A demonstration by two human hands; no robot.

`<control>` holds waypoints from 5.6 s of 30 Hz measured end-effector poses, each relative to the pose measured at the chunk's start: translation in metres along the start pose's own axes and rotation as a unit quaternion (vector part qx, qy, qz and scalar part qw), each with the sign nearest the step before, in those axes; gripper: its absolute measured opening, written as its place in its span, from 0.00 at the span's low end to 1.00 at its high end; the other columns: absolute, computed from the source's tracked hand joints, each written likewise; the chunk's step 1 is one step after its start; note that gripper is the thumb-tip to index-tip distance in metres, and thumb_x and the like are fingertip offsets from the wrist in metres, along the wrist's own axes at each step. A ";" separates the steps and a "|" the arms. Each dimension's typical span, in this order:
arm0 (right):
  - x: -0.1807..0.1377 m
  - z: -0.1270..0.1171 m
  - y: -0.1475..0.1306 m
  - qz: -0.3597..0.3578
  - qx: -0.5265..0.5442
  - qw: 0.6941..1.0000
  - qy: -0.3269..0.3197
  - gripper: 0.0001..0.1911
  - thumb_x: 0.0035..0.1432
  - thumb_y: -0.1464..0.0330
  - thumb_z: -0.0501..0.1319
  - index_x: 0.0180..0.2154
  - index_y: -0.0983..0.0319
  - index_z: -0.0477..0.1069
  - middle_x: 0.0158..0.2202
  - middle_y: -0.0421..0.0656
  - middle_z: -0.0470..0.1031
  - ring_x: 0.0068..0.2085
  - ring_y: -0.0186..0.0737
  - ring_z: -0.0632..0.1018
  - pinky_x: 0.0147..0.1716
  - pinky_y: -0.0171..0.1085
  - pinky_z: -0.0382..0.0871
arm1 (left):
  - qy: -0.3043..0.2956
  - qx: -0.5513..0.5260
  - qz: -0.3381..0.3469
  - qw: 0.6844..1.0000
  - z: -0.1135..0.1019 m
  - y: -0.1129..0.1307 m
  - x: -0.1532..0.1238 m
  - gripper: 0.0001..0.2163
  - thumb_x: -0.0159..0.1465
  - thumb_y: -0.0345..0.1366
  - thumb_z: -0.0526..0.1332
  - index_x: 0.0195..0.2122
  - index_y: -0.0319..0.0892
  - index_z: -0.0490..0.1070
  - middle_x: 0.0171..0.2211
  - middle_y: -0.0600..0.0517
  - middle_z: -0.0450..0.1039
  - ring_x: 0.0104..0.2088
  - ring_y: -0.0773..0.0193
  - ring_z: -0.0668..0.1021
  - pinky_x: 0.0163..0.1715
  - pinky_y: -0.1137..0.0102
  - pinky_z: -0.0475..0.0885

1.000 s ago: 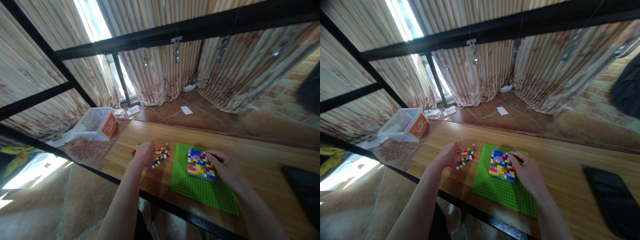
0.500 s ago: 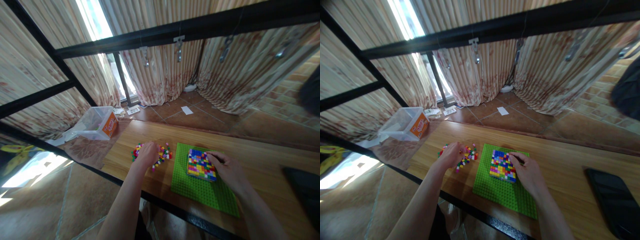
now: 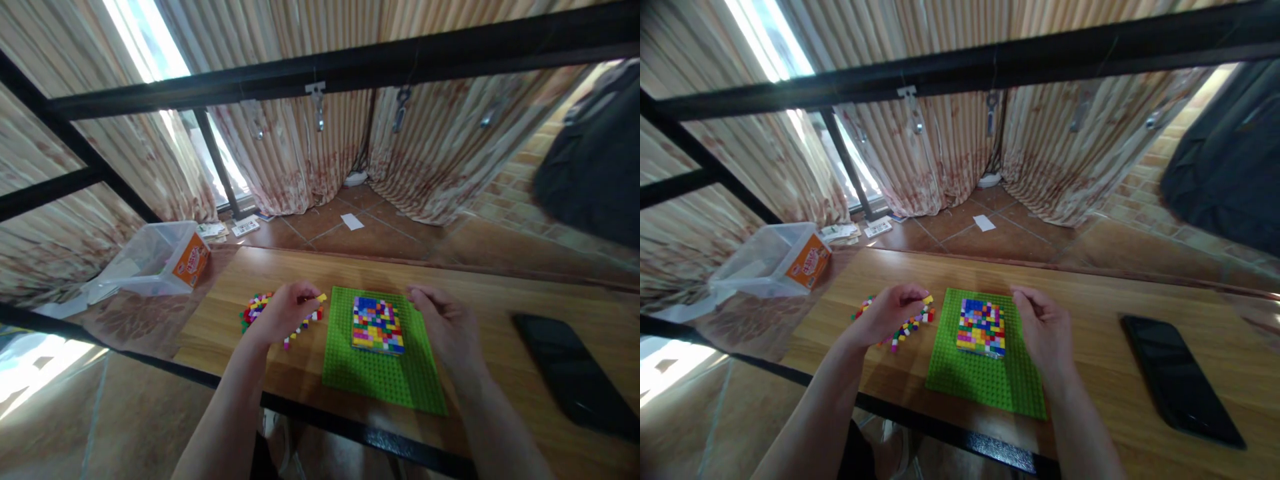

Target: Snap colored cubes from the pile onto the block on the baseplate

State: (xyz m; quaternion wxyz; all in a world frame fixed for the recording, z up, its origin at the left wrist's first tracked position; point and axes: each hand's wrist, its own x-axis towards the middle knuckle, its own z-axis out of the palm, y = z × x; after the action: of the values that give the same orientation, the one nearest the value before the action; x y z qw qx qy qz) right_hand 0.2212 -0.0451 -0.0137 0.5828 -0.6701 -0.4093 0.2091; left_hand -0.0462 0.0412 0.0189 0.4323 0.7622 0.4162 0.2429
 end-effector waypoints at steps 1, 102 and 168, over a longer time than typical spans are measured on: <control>-0.001 0.000 -0.003 -0.014 0.020 1.000 0.004 0.12 0.54 0.60 0.64 0.35 0.59 0.80 0.37 0.44 0.82 0.41 0.44 0.81 0.45 0.44 0.74 | -0.012 -0.033 0.010 0.999 0.005 0.004 0.001 0.06 0.62 0.34 0.59 0.33 0.38 0.74 0.27 0.53 0.74 0.29 0.67 0.74 0.31 0.73 0.66; -0.004 0.014 0.009 0.082 -0.064 0.981 -0.163 0.22 0.53 0.51 0.62 0.38 0.61 0.81 0.39 0.46 0.82 0.40 0.47 0.80 0.42 0.41 0.72 | 0.048 0.038 -0.038 0.997 0.082 0.025 0.015 0.13 0.65 0.35 0.56 0.46 0.38 0.76 0.41 0.46 0.80 0.37 0.61 0.79 0.42 0.68 0.74; -0.010 0.021 0.008 0.061 -0.158 0.974 -0.152 0.30 0.60 0.49 0.50 0.41 0.62 0.81 0.35 0.48 0.83 0.36 0.48 0.81 0.35 0.40 0.72 | -0.023 0.306 -0.131 0.943 -0.010 -0.005 -0.008 0.11 0.51 0.24 0.61 0.25 0.46 0.80 0.25 0.51 0.80 0.32 0.60 0.80 0.34 0.71 0.70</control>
State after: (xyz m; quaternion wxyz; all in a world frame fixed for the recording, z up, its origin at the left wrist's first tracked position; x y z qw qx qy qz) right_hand 0.2015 -0.0403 -0.0280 0.3868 -0.7379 -0.4793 0.2761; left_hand -0.0598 0.0404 0.0193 0.2161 0.8019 0.5564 0.0272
